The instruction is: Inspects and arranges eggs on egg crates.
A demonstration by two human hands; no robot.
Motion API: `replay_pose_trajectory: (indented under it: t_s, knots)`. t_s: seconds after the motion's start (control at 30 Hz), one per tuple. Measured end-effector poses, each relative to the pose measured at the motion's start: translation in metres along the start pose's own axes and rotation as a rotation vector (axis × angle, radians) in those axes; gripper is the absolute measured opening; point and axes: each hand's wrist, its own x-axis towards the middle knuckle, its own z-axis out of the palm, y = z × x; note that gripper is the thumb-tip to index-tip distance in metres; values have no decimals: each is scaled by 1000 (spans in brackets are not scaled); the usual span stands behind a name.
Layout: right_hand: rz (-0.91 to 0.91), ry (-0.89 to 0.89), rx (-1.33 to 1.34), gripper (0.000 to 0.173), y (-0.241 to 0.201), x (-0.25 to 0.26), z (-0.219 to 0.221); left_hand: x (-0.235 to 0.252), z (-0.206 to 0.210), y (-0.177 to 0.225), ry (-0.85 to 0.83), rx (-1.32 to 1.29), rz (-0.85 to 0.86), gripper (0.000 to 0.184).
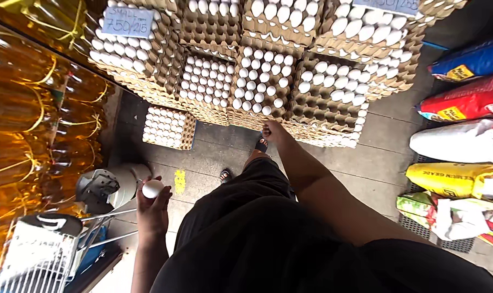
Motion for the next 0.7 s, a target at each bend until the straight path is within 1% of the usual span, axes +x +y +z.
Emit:
replay_pose_trajectory:
  t_s: [0.1, 0.17, 0.3, 0.43, 0.5, 0.63, 0.7]
  knots:
    - [11, -6, 13, 19, 1, 18, 35, -8, -12, 2, 68, 5, 0, 68]
    - [23, 7, 121, 22, 0, 29, 49, -14, -17, 2, 115, 16, -6, 68]
    - [5, -58, 383, 20, 2, 38, 66, -24, -29, -2, 174, 10, -4, 65]
    - [-5, -41, 533, 21, 3, 46, 73, -32, -38, -5, 223, -11, -9, 66]
    - [-33, 2, 525, 19, 4, 43, 75, -33, -41, -4, 237, -21, 2, 66]
    - [-66, 49, 503, 27, -2, 27, 81, -31, -40, -3, 248, -46, 0, 66]
    - [-76, 85, 489, 25, -11, 12, 85, -28, -39, -5, 231, -63, -1, 66]
